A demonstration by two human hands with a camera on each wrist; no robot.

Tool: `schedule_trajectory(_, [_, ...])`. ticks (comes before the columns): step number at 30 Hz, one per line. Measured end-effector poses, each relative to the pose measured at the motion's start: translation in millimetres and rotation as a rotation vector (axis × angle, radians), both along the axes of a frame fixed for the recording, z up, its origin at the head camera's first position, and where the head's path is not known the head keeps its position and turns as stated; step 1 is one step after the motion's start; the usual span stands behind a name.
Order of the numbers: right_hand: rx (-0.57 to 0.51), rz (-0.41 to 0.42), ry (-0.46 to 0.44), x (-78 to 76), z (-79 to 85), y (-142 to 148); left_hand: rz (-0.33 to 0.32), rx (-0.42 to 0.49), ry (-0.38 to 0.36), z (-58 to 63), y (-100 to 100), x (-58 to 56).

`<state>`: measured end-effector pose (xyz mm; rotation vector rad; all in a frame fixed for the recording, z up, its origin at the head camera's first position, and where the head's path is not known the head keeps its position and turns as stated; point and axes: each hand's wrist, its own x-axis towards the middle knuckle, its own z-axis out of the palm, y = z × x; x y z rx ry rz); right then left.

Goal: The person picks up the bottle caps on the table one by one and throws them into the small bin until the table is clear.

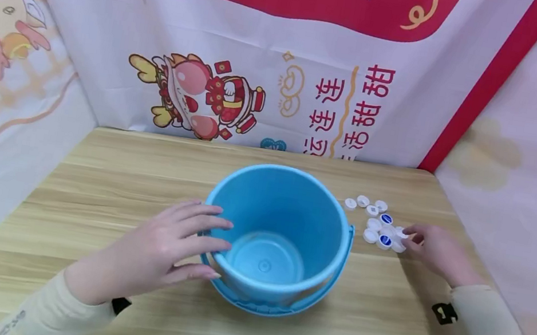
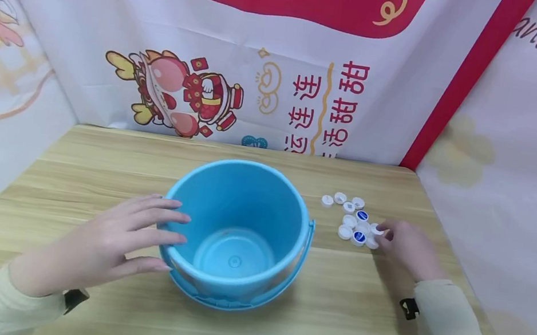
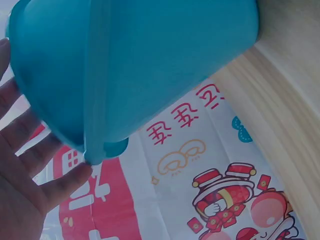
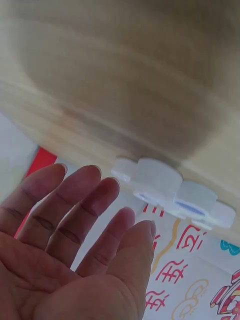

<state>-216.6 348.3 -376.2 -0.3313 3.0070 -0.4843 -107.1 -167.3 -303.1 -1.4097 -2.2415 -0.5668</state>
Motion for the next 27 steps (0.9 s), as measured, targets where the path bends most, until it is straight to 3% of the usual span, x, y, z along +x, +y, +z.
schedule_trajectory(6, [0.001,-0.032,-0.064,-2.6,-1.6,2.3,-0.023,0.073,0.021,-7.5,3.3,3.0])
schedule_trajectory(16, [-0.028,-0.050,-0.055,-1.6,-10.1,2.3,-0.041,0.120,0.041,-4.8,6.5,1.4])
schedule_trajectory(27, [0.001,-0.040,-0.093,-2.3,-12.4,-1.9,0.012,-0.026,-0.083,11.1,12.4,2.6])
